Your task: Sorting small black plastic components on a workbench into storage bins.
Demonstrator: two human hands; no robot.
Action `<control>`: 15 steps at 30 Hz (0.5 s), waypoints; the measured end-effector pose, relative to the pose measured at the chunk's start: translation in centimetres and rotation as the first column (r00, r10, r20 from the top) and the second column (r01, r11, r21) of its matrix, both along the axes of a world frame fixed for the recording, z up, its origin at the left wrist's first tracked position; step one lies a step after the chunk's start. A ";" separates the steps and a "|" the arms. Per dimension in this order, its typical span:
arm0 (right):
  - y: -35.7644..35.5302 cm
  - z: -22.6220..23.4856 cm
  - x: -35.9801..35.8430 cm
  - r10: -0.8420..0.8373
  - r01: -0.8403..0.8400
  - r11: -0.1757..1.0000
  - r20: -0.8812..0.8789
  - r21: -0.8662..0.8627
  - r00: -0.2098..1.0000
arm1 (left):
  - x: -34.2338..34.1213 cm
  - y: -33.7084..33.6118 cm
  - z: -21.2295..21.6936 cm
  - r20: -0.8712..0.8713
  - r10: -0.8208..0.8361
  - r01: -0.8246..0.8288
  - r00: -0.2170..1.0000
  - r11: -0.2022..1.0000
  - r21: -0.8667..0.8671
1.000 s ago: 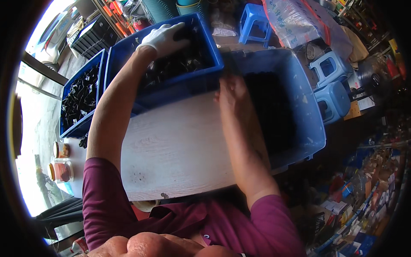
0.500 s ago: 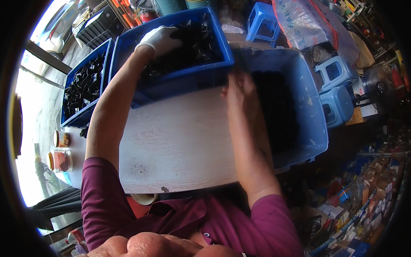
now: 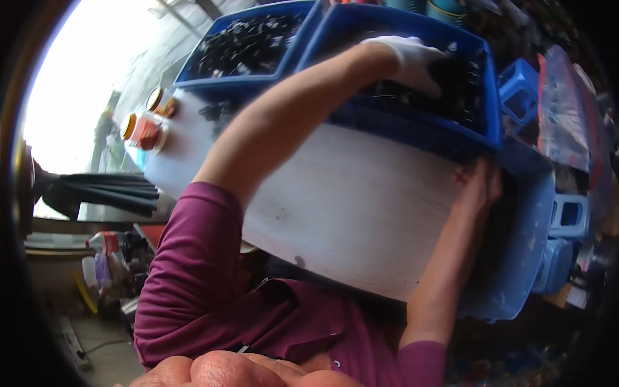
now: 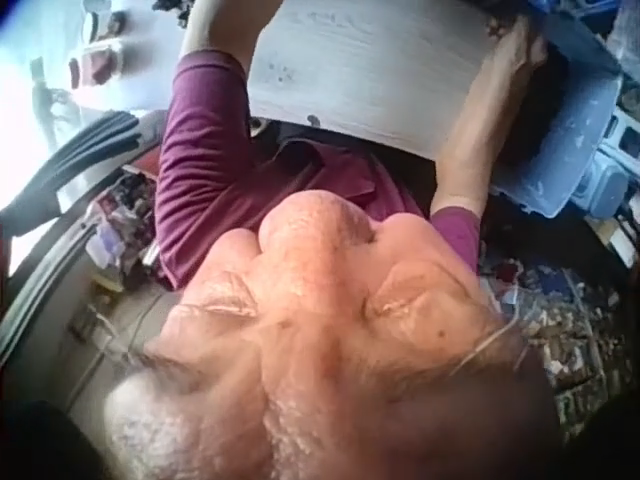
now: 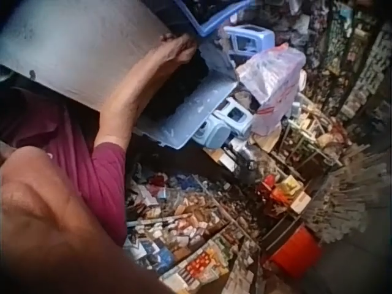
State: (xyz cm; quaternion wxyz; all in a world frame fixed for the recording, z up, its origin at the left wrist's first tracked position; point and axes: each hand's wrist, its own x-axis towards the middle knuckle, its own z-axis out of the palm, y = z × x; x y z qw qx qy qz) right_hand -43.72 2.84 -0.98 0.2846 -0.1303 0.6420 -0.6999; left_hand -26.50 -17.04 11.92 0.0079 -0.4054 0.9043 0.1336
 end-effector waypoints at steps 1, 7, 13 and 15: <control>-0.2 0.7 1.4 -0.008 0.010 0.999 -0.060 0.035 0.998 | 0.4 -0.5 -0.4 -0.003 -0.016 0.016 1.000 1.000 -0.007; -0.6 -1.3 -1.8 0.019 -0.007 0.997 -0.144 0.081 0.989 | -0.1 -1.3 -2.2 0.050 0.045 -0.033 0.998 0.977 -0.212; -0.7 -0.8 -1.8 -0.005 0.012 0.998 -0.106 0.058 0.994 | 0.2 -2.3 -2.9 0.034 0.029 -0.025 0.999 0.991 -0.131; -0.7 -1.7 -3.0 0.023 -0.018 0.999 -0.115 0.050 0.993 | -0.5 -2.5 -3.7 -0.032 0.015 -0.021 0.999 0.978 -0.208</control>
